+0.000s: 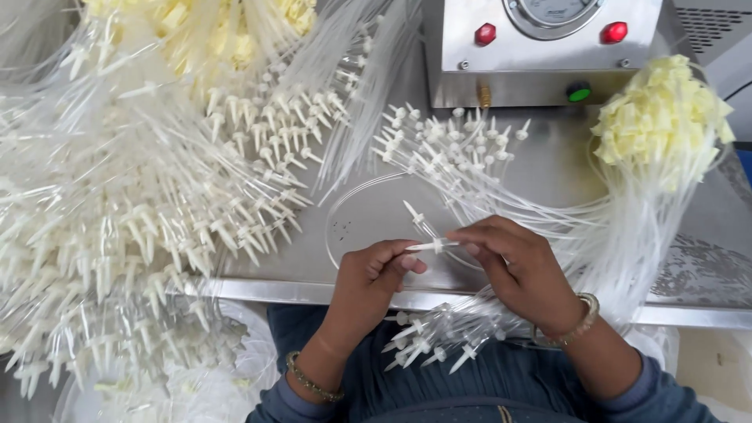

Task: Assembling plastic tubing components by attaching small connectors and valves at a workstation.

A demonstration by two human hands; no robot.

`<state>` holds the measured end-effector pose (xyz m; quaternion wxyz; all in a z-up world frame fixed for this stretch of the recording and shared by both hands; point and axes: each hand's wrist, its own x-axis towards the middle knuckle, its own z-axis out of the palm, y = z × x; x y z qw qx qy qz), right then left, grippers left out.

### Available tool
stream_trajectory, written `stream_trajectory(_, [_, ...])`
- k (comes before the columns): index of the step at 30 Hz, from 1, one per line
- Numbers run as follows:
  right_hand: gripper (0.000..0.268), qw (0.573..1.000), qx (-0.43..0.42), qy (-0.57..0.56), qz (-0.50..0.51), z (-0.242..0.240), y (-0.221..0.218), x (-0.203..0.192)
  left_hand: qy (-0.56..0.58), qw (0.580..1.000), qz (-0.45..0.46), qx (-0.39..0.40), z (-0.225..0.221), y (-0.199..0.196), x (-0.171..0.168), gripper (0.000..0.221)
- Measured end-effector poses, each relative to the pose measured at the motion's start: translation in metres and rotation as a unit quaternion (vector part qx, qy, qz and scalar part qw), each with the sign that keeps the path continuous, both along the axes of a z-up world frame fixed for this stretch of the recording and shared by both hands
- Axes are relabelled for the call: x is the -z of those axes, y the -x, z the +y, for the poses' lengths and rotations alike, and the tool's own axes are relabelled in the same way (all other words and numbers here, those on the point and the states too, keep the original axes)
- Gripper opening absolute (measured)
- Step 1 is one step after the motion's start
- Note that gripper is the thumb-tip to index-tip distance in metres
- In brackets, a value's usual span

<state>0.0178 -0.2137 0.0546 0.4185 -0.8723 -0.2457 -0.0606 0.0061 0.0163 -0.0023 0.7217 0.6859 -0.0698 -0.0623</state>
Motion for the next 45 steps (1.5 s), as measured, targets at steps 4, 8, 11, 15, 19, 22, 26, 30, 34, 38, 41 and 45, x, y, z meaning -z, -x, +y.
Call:
stream_trajectory(4, [0.030,1.000,-0.001,-0.006,-0.012,-0.002,0.003,0.002,-0.002,1.000,0.006,0.020,0.000,0.001,-0.003,0.028])
stream_trajectory(8, [0.037,1.000,-0.007,0.009,-0.017,-0.003,0.003,0.003,-0.018,1.000,-0.007,0.019,-0.002,0.004,-0.005,0.026])
stream_trajectory(11, [0.044,0.999,-0.022,0.033,-0.034,0.003,0.004,0.005,-0.092,0.992,-0.080,0.023,-0.005,0.003,-0.004,0.026])
stream_trajectory(15, [0.051,0.998,-0.015,0.052,-0.021,0.005,0.006,0.011,-0.202,0.969,-0.143,0.022,-0.008,0.002,-0.007,0.016])
stream_trajectory(19, [0.046,0.998,0.031,0.016,0.057,-0.003,0.006,0.011,-0.120,0.983,-0.136,-0.005,-0.010,0.005,-0.007,0.017])
stream_trajectory(22, [0.033,0.989,0.096,-0.022,0.113,-0.019,0.005,0.027,-0.104,0.987,-0.081,-0.097,-0.015,0.006,-0.009,0.018])
stream_trajectory(26, [0.022,0.975,0.127,-0.103,0.149,-0.029,0.001,0.039,-0.204,0.970,-0.133,-0.011,-0.017,0.003,-0.013,0.014])
stream_trajectory(30, [0.021,0.956,0.108,-0.137,0.235,-0.031,-0.004,0.038,-0.235,0.960,-0.148,0.039,-0.031,0.000,-0.020,0.022])
stream_trajectory(34, [0.019,0.937,0.098,-0.195,0.272,-0.037,-0.005,0.044,-0.189,0.972,-0.137,0.007,-0.034,0.000,-0.022,0.020])
stream_trajectory(38, [0.017,0.932,0.082,-0.210,0.282,-0.040,-0.007,0.049,-0.210,0.973,-0.100,-0.002,-0.032,0.001,-0.023,0.014])
stream_trajectory(41, [0.017,0.937,0.073,-0.198,0.279,-0.039,-0.008,0.048,-0.202,0.974,-0.101,0.000,-0.032,-0.001,-0.021,0.013])
stream_trajectory(45, [0.017,0.941,0.068,-0.185,0.274,-0.039,-0.007,0.049,-0.208,0.975,-0.083,0.002,-0.033,-0.001,-0.022,0.014])
